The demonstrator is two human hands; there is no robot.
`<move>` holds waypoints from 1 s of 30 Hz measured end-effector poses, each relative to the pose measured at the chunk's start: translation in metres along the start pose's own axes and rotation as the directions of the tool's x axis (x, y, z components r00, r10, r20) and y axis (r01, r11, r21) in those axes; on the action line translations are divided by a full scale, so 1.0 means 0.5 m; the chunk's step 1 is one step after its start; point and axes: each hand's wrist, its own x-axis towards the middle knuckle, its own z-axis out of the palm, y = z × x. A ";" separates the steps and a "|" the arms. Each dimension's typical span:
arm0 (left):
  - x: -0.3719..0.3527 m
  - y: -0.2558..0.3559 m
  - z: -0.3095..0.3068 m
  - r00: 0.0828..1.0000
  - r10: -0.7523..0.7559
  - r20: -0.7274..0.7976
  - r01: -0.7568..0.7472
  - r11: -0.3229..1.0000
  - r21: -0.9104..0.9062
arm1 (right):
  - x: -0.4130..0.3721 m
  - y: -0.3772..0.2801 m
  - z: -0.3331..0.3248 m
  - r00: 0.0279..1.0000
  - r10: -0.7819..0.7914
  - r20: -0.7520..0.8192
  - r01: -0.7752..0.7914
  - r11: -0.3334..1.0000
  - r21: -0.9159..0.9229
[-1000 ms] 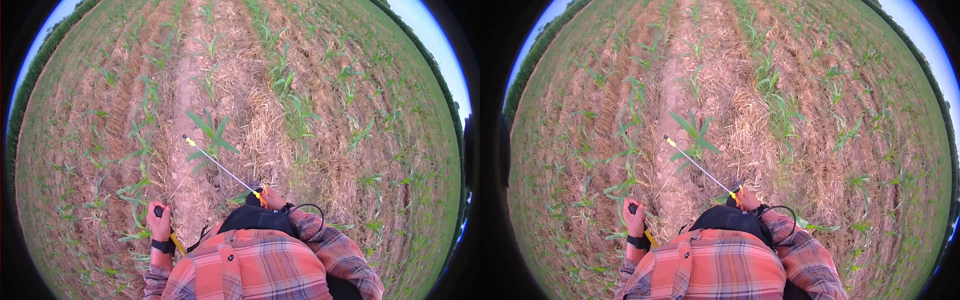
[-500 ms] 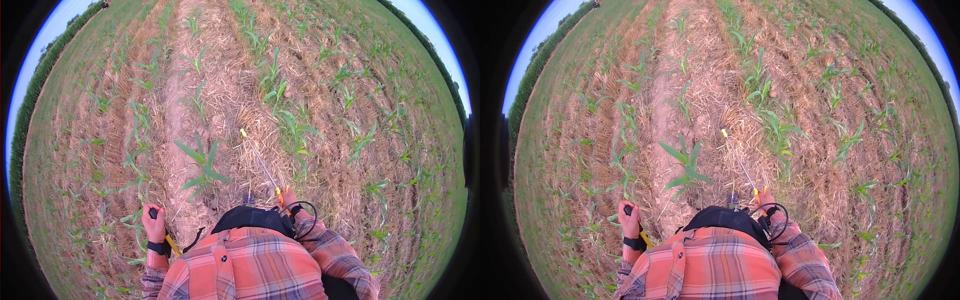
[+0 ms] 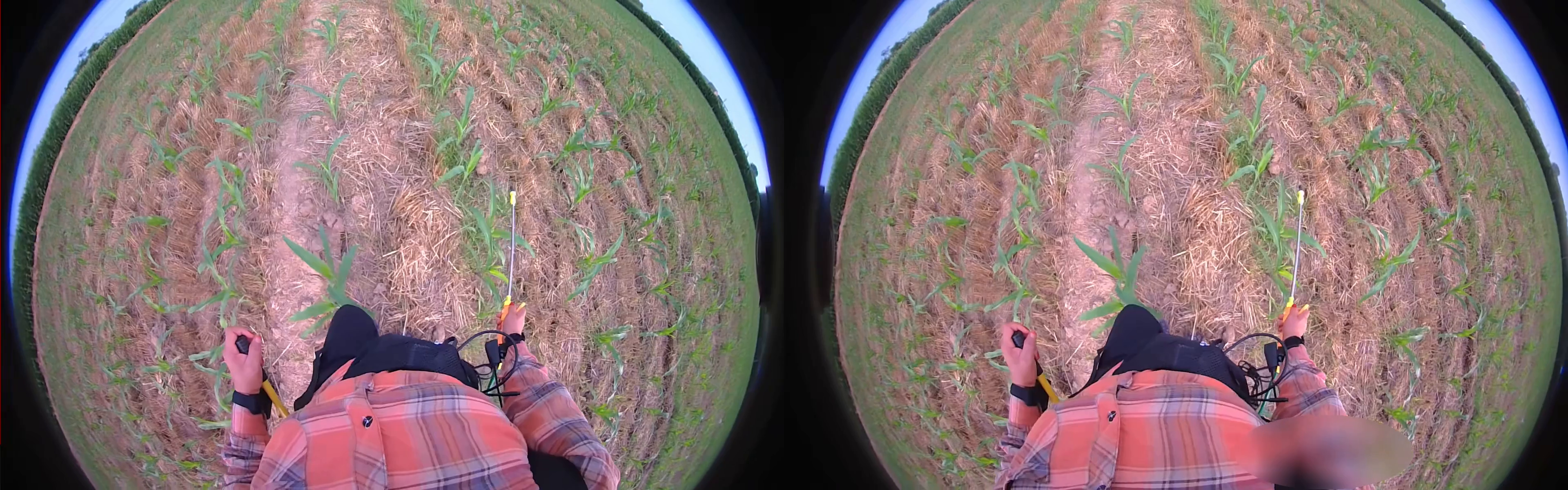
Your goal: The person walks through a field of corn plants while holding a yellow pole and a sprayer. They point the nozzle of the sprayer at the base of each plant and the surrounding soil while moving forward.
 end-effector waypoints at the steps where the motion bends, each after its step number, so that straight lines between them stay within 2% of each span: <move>1: 0.015 -0.001 0.002 1.000 0.002 0.008 -0.002 1.000 0.016 | 0.004 -0.011 0.013 1.000 -0.007 -0.018 0.007 1.000 0.003; 6: 0.110 -0.035 -0.004 0.999 -0.045 0.006 0.045 0.999 0.016 | 0.020 -0.032 0.106 0.999 0.036 0.016 -0.036 0.999 0.008; 8: 0.174 -0.038 0.001 0.999 -0.035 0.002 0.036 0.999 -0.029 | 0.017 -0.053 0.178 0.999 -0.027 -0.046 0.016 0.973 -0.229; 9: 0.190 -0.037 0.000 0.998 -0.055 -0.018 0.055 0.998 -0.034 | 0.016 -0.060 0.204 0.999 0.034 0.036 -0.025 0.976 -0.216; 10: 0.212 -0.036 -0.005 0.997 -0.068 -0.038 0.067 0.997 -0.040 | 0.007 -0.068 0.235 0.994 0.013 0.109 0.008 0.982 -0.188; 14: 0.301 -0.032 -0.023 0.994 -0.100 -0.041 0.094 0.986 -0.139 | -0.002 -0.109 0.382 0.958 0.059 0.280 0.023 0.960 -0.281; 16: 0.341 -0.029 -0.035 0.993 -0.106 -0.045 0.098 0.983 -0.156 | -0.026 -0.135 0.451 0.953 0.052 0.299 0.018 0.974 -0.228; 18: 0.377 -0.026 -0.039 0.993 -0.107 -0.049 0.097 0.979 -0.178 | -0.061 -0.177 0.509 0.893 -0.037 0.448 0.243 0.878 -0.412; 20: 0.410 -0.022 -0.039 0.993 -0.110 -0.043 0.099 0.974 -0.203 | -0.074 -0.206 0.559 0.828 0.051 0.558 0.269 0.837 -0.476; 23: 0.452 -0.022 -0.028 0.992 -0.118 -0.038 0.110 0.980 -0.163 | -0.110 -0.246 0.627 0.784 0.033 0.620 0.321 0.833 -0.450; 25: 0.477 -0.019 -0.020 0.992 -0.122 -0.042 0.115 0.983 -0.146 | -0.141 -0.304 0.661 0.677 0.153 0.720 0.366 0.779 -0.510; 26: 0.488 -0.014 -0.018 0.993 -0.114 -0.042 0.107 0.983 -0.148 | -0.136 -0.307 0.677 0.677 0.145 0.721 0.369 0.781 -0.504; 28: 0.510 -0.004 -0.013 0.991 -0.128 -0.042 0.120 0.980 -0.156 | -0.124 -0.307 0.703 0.548 0.208 0.810 0.324 0.840 -0.435; 30: 0.536 -0.009 -0.007 0.994 -0.097 -0.050 0.089 0.986 -0.143 | -0.102 -0.312 0.732 0.513 0.217 0.830 0.370 0.817 -0.442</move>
